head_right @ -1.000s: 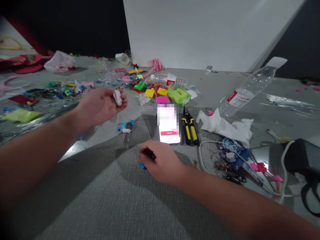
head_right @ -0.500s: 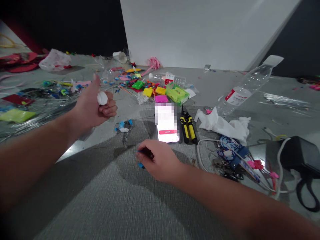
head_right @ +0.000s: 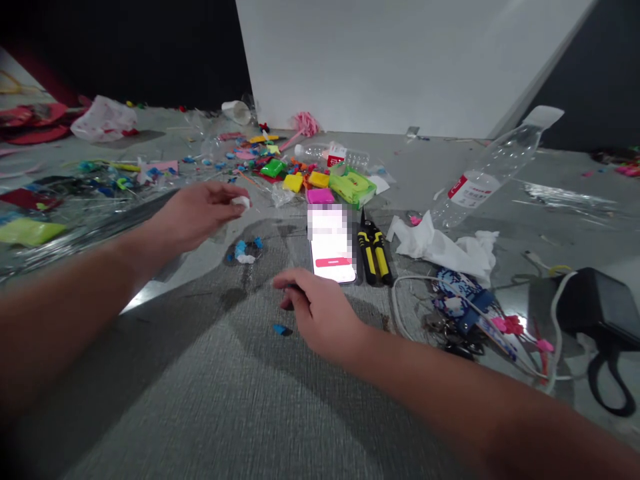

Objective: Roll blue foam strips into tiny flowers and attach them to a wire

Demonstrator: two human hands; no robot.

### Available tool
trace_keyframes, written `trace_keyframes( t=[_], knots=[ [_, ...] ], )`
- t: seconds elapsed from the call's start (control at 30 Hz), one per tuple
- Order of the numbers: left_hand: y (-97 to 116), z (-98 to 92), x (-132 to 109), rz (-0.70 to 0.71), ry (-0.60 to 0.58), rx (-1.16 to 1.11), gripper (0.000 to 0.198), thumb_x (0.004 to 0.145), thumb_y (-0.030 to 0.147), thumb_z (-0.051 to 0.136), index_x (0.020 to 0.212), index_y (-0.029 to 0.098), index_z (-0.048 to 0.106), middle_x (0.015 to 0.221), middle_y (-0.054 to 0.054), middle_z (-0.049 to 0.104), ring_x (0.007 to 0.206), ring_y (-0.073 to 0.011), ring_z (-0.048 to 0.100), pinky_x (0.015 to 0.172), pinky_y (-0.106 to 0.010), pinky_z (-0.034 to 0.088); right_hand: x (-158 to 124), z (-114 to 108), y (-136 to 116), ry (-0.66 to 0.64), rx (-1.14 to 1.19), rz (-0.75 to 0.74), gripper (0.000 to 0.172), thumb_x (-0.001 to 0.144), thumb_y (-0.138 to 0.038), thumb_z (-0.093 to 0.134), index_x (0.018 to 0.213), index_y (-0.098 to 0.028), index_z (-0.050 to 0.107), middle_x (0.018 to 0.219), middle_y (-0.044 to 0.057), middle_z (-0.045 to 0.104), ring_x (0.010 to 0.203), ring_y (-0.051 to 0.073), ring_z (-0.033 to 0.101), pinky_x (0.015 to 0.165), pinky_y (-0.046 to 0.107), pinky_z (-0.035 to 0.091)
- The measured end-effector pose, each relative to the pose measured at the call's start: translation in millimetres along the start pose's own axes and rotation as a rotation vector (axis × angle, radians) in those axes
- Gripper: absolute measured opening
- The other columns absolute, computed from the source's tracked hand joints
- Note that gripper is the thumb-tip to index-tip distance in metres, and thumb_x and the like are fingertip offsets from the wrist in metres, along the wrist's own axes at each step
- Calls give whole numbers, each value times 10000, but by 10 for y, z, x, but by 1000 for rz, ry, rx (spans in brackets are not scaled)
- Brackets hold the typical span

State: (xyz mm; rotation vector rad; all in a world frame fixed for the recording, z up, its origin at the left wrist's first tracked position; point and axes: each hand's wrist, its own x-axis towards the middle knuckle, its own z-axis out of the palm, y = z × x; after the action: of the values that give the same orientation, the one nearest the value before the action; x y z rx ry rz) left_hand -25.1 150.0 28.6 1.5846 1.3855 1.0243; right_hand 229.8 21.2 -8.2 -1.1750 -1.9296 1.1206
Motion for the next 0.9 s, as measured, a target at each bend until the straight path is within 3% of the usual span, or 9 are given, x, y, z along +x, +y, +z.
trace_keyframes(
  t=[0.1, 0.23, 0.33, 0.4, 0.57, 0.6, 0.7, 0.8, 0.9],
  knots=[
    [-118, -22, 20, 110, -24, 304, 268, 798, 300, 701, 1043, 199, 740, 995, -72, 739, 943, -254, 658, 926, -395, 484, 8, 9, 12, 7, 52, 40, 264, 1007, -184, 466, 1162, -224, 676, 867, 21, 736, 671, 103, 665, 619, 229, 544],
    [-154, 1, 5, 230, -56, 573, 289, 822, 341, 667, 1049, 184, 753, 1072, -115, 746, 1083, -321, 649, 1034, -455, 433, 17, 34, 13, 63, 213, 139, 125, 904, -321, 706, 929, -198, 706, 719, 7, 725, 608, 121, 670, 574, 239, 541],
    [3, 9, -70, 314, 25, 675, 345, 873, 353, 615, 1159, 182, 706, 1270, -141, 677, 1272, -335, 556, 1133, -470, 359, 10, 26, -29, 85, 255, 180, 235, 842, -392, 780, 787, -190, 672, 607, -12, 675, 517, 115, 636, 491, 226, 491],
    [196, 32, -202, 379, 91, 722, 300, 905, 360, 591, 1135, 200, 700, 1256, -126, 679, 1242, -320, 573, 1092, -449, 405, 6, 14, -57, 110, 230, 168, 250, 901, -399, 712, 776, -189, 661, 609, -13, 666, 490, 108, 625, 463, 221, 473],
    [548, 310, -831, 255, 22, 416, 270, 979, 425, 538, 1022, 208, 692, 860, -36, 720, 743, -187, 657, 679, -310, 510, 19, 20, -28, 202, 122, -48, 180, 1010, -254, 527, 1068, -212, 693, 912, 37, 775, 735, 133, 722, 648, 262, 578],
    [544, 393, -967, 123, -52, 276, 277, 983, 432, 539, 1022, 196, 679, 810, -27, 706, 711, -180, 651, 652, -304, 507, 20, 22, -17, 223, 123, -84, 197, 999, -219, 538, 1134, -224, 682, 1007, 43, 782, 820, 143, 740, 707, 279, 593],
    [428, 619, -1287, -148, -125, -9, 337, 992, 494, 535, 1018, 189, 673, 845, -26, 711, 773, -182, 671, 721, -316, 527, 7, 9, -13, 293, 88, -133, 147, 924, -209, 683, 1064, -239, 714, 997, 21, 789, 874, 162, 746, 760, 300, 591],
    [316, 741, -1428, -180, -248, -179, 359, 992, 515, 548, 1009, 195, 710, 926, -41, 741, 867, -193, 688, 813, -328, 542, -19, -28, -35, 316, -76, -244, 51, 848, -206, 784, 865, -226, 740, 792, -10, 754, 743, 152, 701, 705, 291, 552],
    [287, 764, -1434, -155, -326, -271, 267, 976, 436, 616, 1069, 217, 737, 1015, -35, 773, 930, -179, 703, 865, -299, 544, -26, -54, -33, 307, -185, -420, 98, 858, -108, 700, 853, -197, 740, 874, 29, 712, 810, 163, 664, 728, 302, 530]
  ],
)
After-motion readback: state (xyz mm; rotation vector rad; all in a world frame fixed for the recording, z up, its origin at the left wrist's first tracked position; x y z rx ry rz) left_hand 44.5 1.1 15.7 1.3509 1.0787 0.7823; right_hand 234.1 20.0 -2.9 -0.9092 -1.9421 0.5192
